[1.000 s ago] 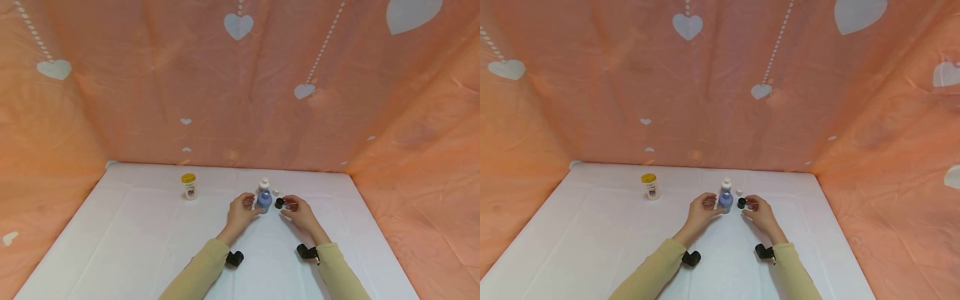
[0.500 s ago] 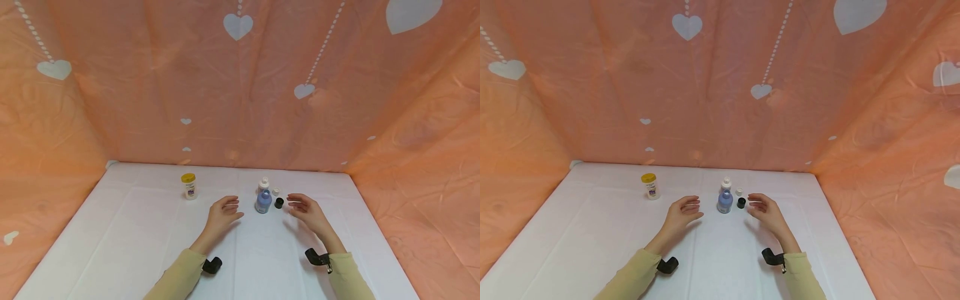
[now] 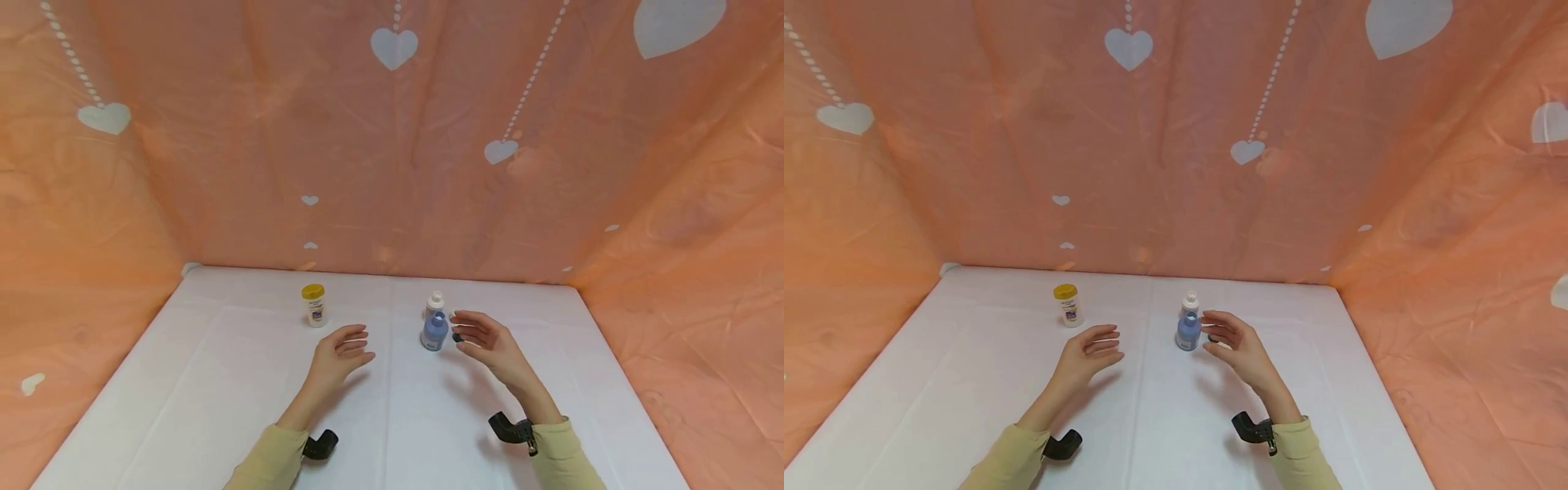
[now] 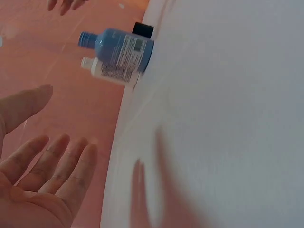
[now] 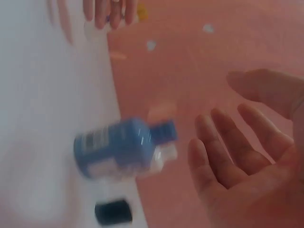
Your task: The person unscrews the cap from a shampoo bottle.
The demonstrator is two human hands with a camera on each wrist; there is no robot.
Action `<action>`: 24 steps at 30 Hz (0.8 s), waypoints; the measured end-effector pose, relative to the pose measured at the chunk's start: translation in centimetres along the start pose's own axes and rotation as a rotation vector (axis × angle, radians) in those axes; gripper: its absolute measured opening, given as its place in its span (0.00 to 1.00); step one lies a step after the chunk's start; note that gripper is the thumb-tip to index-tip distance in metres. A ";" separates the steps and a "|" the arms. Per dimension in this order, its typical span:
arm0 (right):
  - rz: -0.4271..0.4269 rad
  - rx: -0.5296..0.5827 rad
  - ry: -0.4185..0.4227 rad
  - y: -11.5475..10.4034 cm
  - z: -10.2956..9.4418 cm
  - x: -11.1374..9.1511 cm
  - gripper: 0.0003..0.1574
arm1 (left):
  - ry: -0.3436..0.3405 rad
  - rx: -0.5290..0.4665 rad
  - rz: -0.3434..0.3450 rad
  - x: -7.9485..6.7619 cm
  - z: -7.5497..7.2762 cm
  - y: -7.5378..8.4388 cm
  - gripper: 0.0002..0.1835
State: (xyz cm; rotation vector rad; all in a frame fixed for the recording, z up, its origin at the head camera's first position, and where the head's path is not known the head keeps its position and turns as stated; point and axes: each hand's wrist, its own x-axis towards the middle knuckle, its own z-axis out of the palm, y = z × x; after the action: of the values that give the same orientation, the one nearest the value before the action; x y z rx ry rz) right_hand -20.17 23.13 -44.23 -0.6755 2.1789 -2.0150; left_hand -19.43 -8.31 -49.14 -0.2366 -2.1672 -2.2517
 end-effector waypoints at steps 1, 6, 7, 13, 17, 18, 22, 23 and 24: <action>-0.012 0.006 -0.014 -0.2 0.4 0.3 0.33 | 0.006 0.006 -0.003 -0.2 -0.3 0.0 0.29; -0.055 0.028 -0.089 -0.7 2.5 1.8 0.33 | 0.040 0.035 -0.024 -0.9 -2.2 -0.1 0.29; -0.060 0.024 -0.099 -0.7 3.0 2.1 0.32 | 0.048 0.044 -0.030 -1.0 -2.6 -0.2 0.30; -0.064 -0.042 -0.143 -0.6 6.2 4.3 0.31 | 0.119 0.099 -0.043 -1.4 -5.0 -0.1 0.31; -0.090 -0.068 -0.188 -1.4 8.2 5.7 0.31 | 0.210 0.153 -0.056 -1.2 -6.5 0.0 0.31; -0.094 -0.072 -0.197 -1.6 8.7 6.0 0.30 | 0.233 0.166 -0.058 -1.1 -6.9 0.0 0.31; -0.089 -0.071 -0.213 -2.3 10.1 7.2 0.31 | 0.310 0.206 -0.057 -1.0 -8.1 0.0 0.30; -0.086 -0.066 -0.216 -2.3 10.4 7.6 0.31 | 0.321 0.216 -0.053 -0.9 -8.4 0.0 0.31; -0.081 -0.061 -0.220 -2.2 10.6 7.9 0.31 | 0.330 0.210 -0.052 -0.8 -8.6 0.0 0.31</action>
State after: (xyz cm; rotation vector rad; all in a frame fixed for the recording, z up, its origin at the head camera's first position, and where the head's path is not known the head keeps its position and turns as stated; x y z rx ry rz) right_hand -22.82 10.25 -41.63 -0.9589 2.1234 -1.8168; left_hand -19.56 -16.98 -49.55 0.1821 -2.2212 -1.8996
